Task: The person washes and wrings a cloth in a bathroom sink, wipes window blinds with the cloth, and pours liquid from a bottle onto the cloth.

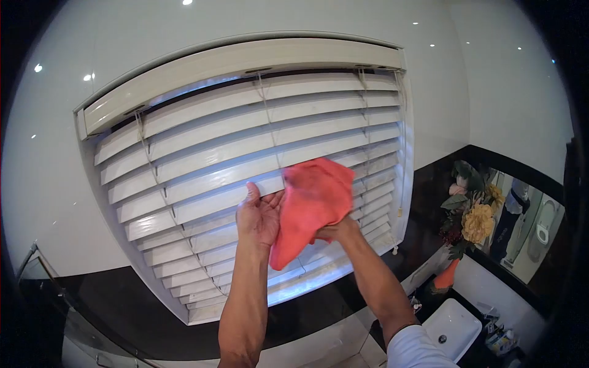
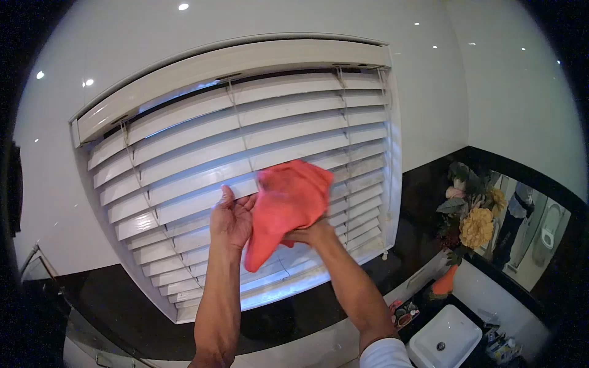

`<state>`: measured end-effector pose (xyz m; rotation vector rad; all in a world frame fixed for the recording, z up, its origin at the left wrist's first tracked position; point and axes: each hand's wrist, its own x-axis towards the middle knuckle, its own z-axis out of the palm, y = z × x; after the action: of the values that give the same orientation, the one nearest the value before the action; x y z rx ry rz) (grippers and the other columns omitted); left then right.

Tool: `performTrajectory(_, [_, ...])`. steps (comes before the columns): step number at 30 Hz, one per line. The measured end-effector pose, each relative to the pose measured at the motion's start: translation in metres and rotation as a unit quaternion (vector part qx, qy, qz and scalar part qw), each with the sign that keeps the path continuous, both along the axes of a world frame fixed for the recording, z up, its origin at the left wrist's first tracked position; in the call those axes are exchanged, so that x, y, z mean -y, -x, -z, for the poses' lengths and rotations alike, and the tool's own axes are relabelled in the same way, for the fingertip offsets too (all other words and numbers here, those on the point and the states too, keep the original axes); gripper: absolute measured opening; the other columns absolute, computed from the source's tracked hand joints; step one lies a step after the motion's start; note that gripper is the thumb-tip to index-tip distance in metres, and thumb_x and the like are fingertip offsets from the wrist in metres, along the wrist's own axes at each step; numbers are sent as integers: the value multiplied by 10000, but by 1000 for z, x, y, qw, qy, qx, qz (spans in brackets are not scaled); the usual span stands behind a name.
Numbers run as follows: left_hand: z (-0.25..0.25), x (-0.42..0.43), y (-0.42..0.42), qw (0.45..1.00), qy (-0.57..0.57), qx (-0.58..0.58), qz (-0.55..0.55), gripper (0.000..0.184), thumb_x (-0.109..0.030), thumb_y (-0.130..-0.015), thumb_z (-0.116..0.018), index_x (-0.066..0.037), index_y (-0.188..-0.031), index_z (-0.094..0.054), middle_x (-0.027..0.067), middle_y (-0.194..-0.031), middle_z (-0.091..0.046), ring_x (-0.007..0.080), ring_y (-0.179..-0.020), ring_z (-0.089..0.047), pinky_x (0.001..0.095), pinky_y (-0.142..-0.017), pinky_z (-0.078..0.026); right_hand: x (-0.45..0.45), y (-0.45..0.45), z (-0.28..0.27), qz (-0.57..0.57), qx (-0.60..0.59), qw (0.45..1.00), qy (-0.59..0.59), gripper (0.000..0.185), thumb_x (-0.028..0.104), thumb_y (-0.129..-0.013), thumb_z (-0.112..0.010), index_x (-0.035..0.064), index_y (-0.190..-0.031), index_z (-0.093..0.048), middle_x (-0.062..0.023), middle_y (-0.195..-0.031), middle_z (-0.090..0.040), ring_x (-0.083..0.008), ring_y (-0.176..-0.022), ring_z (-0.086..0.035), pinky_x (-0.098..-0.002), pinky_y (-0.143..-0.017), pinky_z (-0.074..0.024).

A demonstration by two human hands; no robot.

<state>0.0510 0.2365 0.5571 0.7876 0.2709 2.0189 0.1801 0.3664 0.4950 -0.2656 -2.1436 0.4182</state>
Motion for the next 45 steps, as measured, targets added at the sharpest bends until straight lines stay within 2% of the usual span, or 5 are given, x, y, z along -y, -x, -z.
performTrajectory(7, [4,-10,7,999,19,-23,16,532,-406,-1005,-374,55,-1266,-419,324,-1221,-536,414,-1132,-556,492,-980,-461,-1,-4,-22,89,49,980,171,945,546,-657,-766,181,-1427,-358,-106,-1476,-364,-267,-1383,-300,-395,-1160,-218])
performTrajectory(15, [3,1,5,999,12,-37,15,529,-420,-1004,-365,31,-1272,-432,306,-1228,-542,420,-1142,-547,512,-988,-446,-29,-18,13,-104,29,991,-77,954,513,-662,-778,180,-1440,-337,-98,-1501,-317,-282,-1402,-252,-405,-1176,-166])
performTrajectory(32, [0,4,0,999,16,-37,-3,523,-414,-987,-421,50,-1228,-437,303,-1103,-600,401,-1019,-616,470,-903,-507,-68,-49,1,228,24,973,-1,872,535,-740,-682,197,-1457,-319,-107,-1516,-293,-274,-1417,-227,-416,-1178,-149])
performTrajectory(35, [-1,4,0,999,33,-31,-21,525,-406,-990,-419,65,-1219,-436,307,-1102,-599,399,-1021,-615,466,-899,-510,-36,-49,-16,208,65,969,119,874,527,-751,-669,196,-1468,-296,-108,-1529,-266,-271,-1427,-201,-406,-1182,-144])
performTrajectory(45, [12,-5,23,998,21,-19,57,539,-411,-1000,-380,46,-1284,-420,312,-1186,-562,415,-1123,-565,516,-993,-449,17,-2,13,-106,-87,980,-143,885,424,-714,-770,139,-1437,-347,-103,-1470,-364,-276,-1380,-295,-373,-1164,-198])
